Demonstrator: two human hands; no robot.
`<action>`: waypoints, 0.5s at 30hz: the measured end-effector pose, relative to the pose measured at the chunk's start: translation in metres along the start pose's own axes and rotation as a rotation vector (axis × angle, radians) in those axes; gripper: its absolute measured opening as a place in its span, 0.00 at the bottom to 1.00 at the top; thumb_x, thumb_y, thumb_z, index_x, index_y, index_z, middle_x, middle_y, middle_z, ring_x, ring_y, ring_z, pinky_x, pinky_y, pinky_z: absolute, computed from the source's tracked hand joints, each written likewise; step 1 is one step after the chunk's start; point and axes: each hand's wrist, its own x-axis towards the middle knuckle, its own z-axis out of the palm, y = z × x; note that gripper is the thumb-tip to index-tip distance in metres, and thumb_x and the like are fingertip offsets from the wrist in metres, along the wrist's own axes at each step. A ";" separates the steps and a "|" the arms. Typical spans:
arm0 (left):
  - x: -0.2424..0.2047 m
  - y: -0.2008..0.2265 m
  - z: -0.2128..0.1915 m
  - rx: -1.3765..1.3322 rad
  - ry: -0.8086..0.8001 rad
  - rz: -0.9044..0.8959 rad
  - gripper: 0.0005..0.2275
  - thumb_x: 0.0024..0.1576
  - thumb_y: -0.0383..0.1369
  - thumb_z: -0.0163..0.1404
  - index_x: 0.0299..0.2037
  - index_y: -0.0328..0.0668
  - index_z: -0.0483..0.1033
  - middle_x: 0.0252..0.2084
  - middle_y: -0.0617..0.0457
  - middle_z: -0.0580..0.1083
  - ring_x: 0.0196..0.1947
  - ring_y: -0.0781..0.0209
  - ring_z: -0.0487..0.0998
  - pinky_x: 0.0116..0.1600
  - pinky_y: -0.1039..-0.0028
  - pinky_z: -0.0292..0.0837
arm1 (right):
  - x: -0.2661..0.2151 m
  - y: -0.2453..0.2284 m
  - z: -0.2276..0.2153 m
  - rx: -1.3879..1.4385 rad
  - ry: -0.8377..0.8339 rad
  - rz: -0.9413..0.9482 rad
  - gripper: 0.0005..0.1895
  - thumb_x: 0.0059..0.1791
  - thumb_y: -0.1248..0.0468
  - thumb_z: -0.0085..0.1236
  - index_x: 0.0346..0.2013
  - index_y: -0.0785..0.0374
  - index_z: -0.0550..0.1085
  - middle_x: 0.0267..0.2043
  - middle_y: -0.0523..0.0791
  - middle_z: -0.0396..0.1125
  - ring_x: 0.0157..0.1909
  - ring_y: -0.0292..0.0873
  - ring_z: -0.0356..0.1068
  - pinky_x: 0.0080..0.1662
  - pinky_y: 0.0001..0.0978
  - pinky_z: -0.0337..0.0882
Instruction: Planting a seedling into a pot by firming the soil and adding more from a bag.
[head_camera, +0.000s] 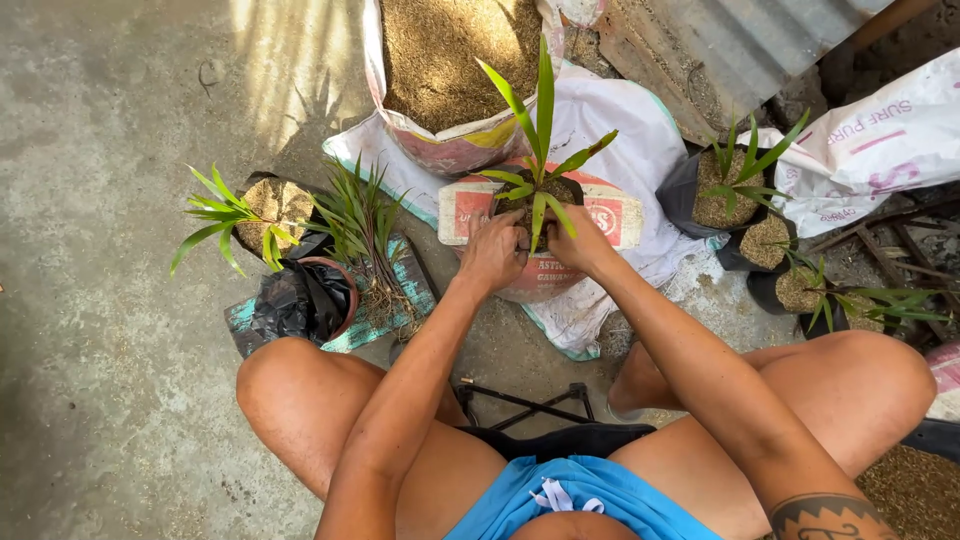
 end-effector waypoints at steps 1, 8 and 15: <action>-0.001 0.003 -0.006 0.001 0.002 -0.002 0.01 0.52 0.33 0.56 0.31 0.49 0.79 0.63 0.49 0.73 0.64 0.49 0.72 0.70 0.46 0.47 | 0.002 -0.003 -0.004 0.000 -0.001 -0.003 0.10 0.47 0.76 0.47 0.33 0.75 0.78 0.35 0.66 0.71 0.42 0.73 0.73 0.45 0.63 0.72; 0.000 0.009 -0.010 -0.023 -0.059 -0.017 0.09 0.53 0.28 0.56 0.44 0.43 0.74 0.72 0.38 0.64 0.71 0.45 0.65 0.75 0.42 0.37 | -0.006 -0.059 -0.032 -0.291 -0.014 -0.029 0.20 0.49 0.75 0.38 0.52 0.76 0.73 0.56 0.62 0.68 0.59 0.64 0.69 0.58 0.56 0.70; 0.007 0.012 -0.014 -0.017 -0.076 0.008 0.15 0.50 0.24 0.55 0.48 0.42 0.71 0.73 0.43 0.63 0.73 0.48 0.61 0.77 0.43 0.35 | -0.001 -0.020 -0.027 -0.244 -0.053 -0.093 0.23 0.46 0.72 0.41 0.54 0.75 0.73 0.62 0.59 0.67 0.62 0.65 0.68 0.58 0.61 0.70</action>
